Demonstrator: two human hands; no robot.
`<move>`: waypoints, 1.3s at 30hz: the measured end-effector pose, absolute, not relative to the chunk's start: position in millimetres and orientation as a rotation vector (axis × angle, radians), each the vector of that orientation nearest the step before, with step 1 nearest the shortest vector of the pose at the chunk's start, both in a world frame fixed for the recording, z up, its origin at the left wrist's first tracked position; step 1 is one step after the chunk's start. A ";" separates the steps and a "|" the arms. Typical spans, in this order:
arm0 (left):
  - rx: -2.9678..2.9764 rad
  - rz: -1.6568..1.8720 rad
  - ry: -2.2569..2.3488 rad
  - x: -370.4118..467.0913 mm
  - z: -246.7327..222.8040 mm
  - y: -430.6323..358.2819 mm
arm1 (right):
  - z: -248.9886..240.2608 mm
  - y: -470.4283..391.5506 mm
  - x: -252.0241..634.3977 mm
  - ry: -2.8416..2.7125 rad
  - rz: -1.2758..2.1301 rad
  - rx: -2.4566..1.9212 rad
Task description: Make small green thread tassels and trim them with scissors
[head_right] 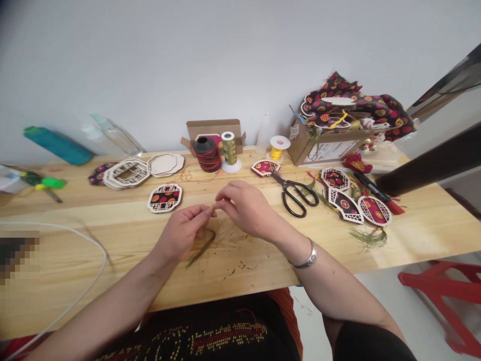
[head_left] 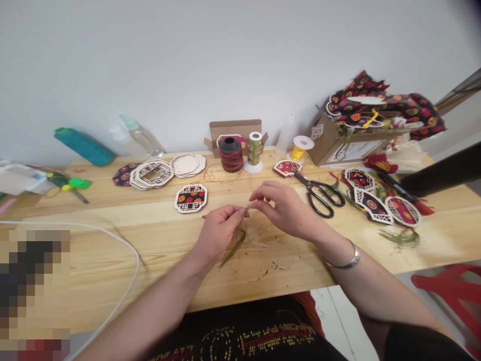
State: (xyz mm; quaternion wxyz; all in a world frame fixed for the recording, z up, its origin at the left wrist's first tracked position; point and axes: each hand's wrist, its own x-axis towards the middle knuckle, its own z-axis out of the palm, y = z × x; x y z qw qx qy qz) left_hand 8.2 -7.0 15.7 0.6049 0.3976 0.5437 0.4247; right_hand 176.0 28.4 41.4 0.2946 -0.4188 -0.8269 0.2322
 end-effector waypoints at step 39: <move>0.532 0.914 0.972 4.4 23.9 -6.9 | 22.2 34.8 159.3 -1.452 1.624 -1.050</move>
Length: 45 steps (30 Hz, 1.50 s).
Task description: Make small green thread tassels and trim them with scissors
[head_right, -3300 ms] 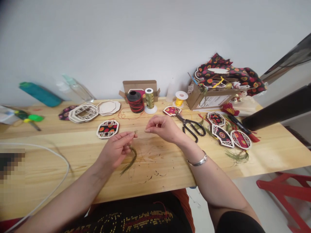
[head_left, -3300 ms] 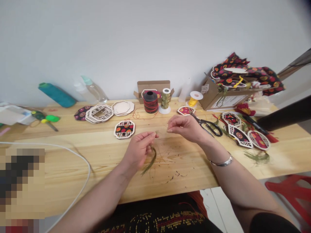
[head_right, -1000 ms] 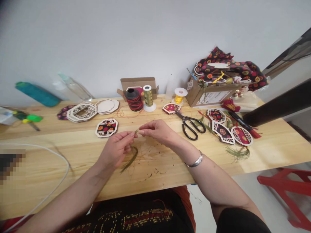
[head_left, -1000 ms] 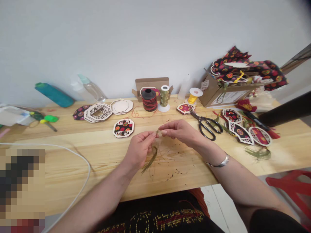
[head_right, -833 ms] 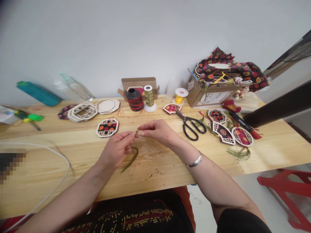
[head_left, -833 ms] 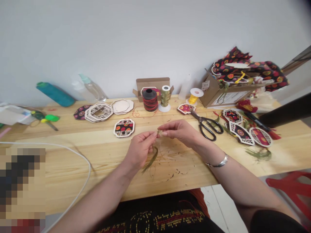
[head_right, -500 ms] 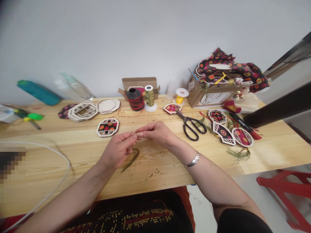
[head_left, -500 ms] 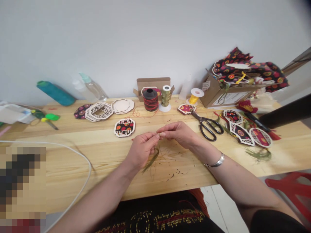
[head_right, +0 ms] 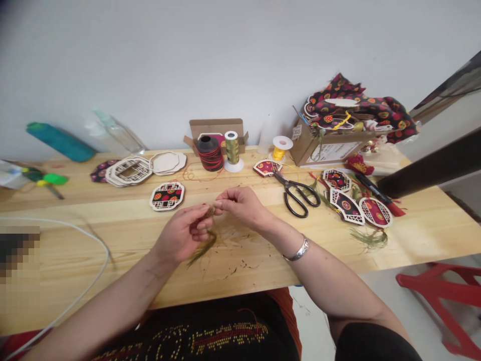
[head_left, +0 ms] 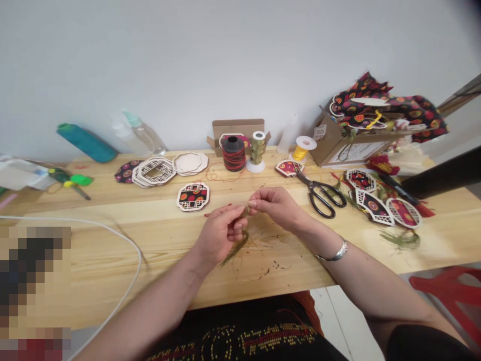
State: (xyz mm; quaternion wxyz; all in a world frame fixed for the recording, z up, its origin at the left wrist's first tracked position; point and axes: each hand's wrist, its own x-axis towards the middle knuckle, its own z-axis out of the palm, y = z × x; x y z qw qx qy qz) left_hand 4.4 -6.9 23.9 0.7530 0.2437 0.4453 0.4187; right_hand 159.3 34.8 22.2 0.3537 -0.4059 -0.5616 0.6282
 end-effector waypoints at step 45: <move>0.729 0.952 0.957 4.7 20.3 -8.0 | 8.6 45.3 170.7 -1.240 1.989 -0.920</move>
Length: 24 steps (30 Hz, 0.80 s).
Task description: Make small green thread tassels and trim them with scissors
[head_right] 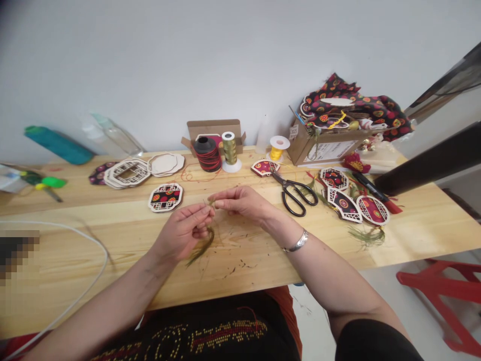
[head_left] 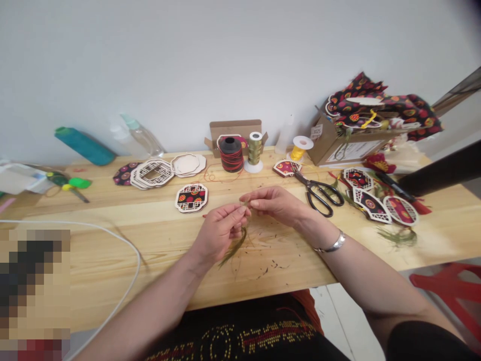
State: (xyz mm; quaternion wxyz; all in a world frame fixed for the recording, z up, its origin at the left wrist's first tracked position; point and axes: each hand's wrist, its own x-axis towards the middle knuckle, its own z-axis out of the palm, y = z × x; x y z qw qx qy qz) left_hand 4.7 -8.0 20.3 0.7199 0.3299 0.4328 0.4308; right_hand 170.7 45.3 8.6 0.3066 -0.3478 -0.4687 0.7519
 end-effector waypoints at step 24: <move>0.665 0.763 0.809 1.0 20.2 -10.2 | 14.0 39.5 167.8 -1.279 2.097 -0.629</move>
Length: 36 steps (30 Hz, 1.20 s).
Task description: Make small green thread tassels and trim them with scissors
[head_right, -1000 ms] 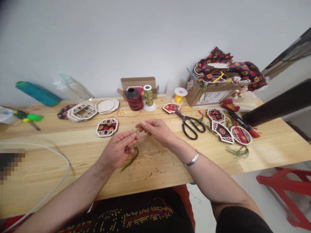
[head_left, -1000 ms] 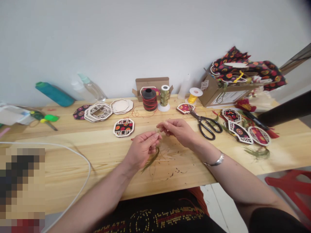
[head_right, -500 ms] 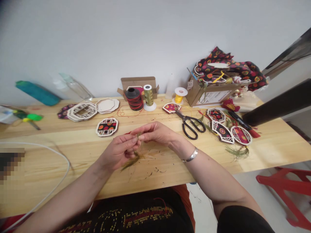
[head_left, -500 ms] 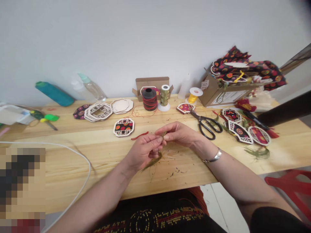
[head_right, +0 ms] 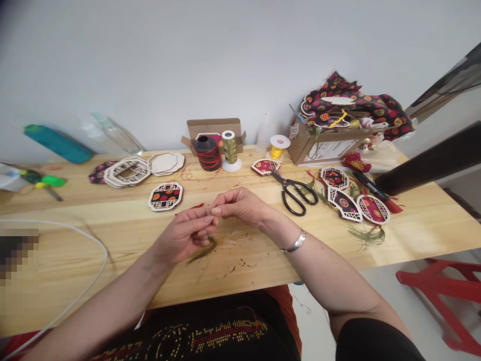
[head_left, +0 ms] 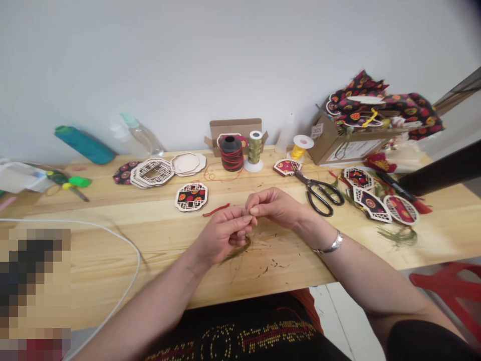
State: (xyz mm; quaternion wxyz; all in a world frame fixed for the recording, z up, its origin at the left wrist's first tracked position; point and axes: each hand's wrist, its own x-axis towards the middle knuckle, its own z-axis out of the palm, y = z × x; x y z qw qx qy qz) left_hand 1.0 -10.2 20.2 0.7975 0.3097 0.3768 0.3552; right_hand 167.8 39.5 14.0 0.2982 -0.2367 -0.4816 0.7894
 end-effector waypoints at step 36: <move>0.769 0.833 0.916 3.5 23.2 -8.7 | 15.9 40.2 164.8 -1.196 1.728 -0.965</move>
